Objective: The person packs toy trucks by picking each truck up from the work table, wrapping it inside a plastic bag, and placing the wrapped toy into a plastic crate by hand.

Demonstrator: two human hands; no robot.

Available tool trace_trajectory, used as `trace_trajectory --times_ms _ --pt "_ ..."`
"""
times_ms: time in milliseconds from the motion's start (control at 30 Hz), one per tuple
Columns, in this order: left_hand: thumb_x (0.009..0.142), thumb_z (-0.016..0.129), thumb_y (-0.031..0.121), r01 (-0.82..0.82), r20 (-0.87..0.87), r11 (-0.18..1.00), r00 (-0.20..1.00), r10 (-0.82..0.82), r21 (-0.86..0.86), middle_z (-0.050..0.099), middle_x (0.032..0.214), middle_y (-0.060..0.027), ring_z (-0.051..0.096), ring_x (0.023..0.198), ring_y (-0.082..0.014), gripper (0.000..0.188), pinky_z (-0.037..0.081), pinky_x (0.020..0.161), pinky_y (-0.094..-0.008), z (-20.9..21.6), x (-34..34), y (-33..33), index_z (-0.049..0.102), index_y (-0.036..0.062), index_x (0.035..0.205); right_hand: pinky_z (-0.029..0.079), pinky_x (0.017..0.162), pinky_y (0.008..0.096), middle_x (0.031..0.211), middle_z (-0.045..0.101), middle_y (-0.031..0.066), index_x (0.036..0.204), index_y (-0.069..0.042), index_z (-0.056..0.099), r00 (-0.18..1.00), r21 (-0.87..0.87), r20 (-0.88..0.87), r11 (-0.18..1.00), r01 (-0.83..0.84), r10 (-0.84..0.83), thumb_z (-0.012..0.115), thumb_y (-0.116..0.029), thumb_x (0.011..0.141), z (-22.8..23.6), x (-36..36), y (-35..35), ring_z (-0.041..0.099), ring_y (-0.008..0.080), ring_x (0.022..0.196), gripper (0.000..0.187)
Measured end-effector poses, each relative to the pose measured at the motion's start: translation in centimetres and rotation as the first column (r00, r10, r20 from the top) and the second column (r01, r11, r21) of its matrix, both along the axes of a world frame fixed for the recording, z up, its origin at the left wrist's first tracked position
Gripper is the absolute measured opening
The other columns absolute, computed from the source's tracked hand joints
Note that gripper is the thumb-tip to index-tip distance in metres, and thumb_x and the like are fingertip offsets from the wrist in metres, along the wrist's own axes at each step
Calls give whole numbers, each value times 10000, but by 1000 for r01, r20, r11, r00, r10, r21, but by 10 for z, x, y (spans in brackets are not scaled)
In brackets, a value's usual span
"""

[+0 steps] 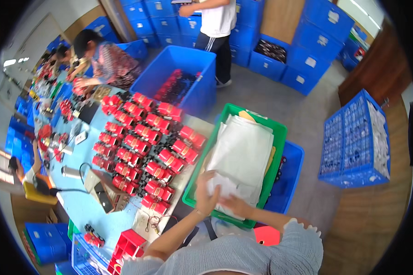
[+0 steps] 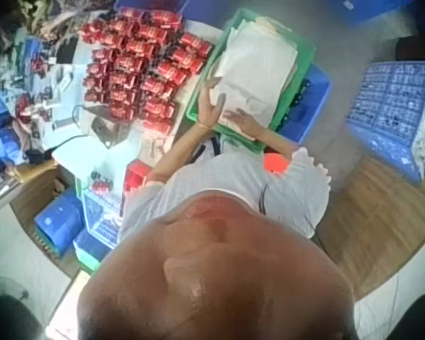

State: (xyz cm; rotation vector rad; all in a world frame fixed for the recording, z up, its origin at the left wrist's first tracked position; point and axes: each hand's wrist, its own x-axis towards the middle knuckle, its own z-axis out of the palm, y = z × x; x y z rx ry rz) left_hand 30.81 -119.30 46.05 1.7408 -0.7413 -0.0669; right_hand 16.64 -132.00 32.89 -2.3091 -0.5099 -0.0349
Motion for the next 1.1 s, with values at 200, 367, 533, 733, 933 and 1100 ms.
trace_trajectory --times_ms 200,367,533,733,933,1100 --pt "728 645 162 454 -721 852 679 -142 259 568 1066 -128 552 973 -205 440 434 854 -313 -149 -17 -19 529 -5 1118 343 991 464 1326 404 146 1255 -62 423 968 -171 -49 953 -251 246 468 -71 792 -18 -35 12 413 271 1218 465" --pt "720 615 147 432 -876 874 483 -15 223 591 1072 -101 556 954 -156 449 448 824 -300 -192 -30 35 553 41 1151 370 941 434 1231 449 215 1159 1 448 951 -129 -64 948 291 -301 597 -184 771 -1 33 -17 465 370 1078 455" --pt "719 628 163 399 -907 907 418 -49 134 599 1057 -96 557 962 -149 451 450 823 -302 -182 -40 10 559 45 1148 357 976 384 1299 363 302 1268 144 302 672 -239 -708 969 62 -217 747 -533 554 -65 60 -61 408 355 1195 1080" --pt "717 643 183 288 -931 952 366 -6 108 609 1039 -89 557 971 -140 453 452 822 -304 -181 -46 27 567 51 1144 420 891 341 1190 478 279 1255 176 293 548 -250 -815 968 -36 -190 750 -571 516 -45 84 -41 502 312 1091 1145" --pt "716 658 202 273 -927 956 376 -2 108 619 1020 -81 557 979 -132 456 454 821 -306 -178 -41 19 574 56 1140 455 768 309 1100 539 243 1234 205 291 451 -76 -886 993 93 -110 750 -565 545 -10 83 -32 562 237 943 1131" --pt "715 671 218 266 -923 961 384 -37 72 627 1005 -76 558 987 -124 459 456 820 -307 -162 -44 21 580 61 1137 464 762 330 1102 543 249 1207 196 350 414 -46 -903 984 173 -115 765 -507 560 -74 77 -39 564 243 958 1042"
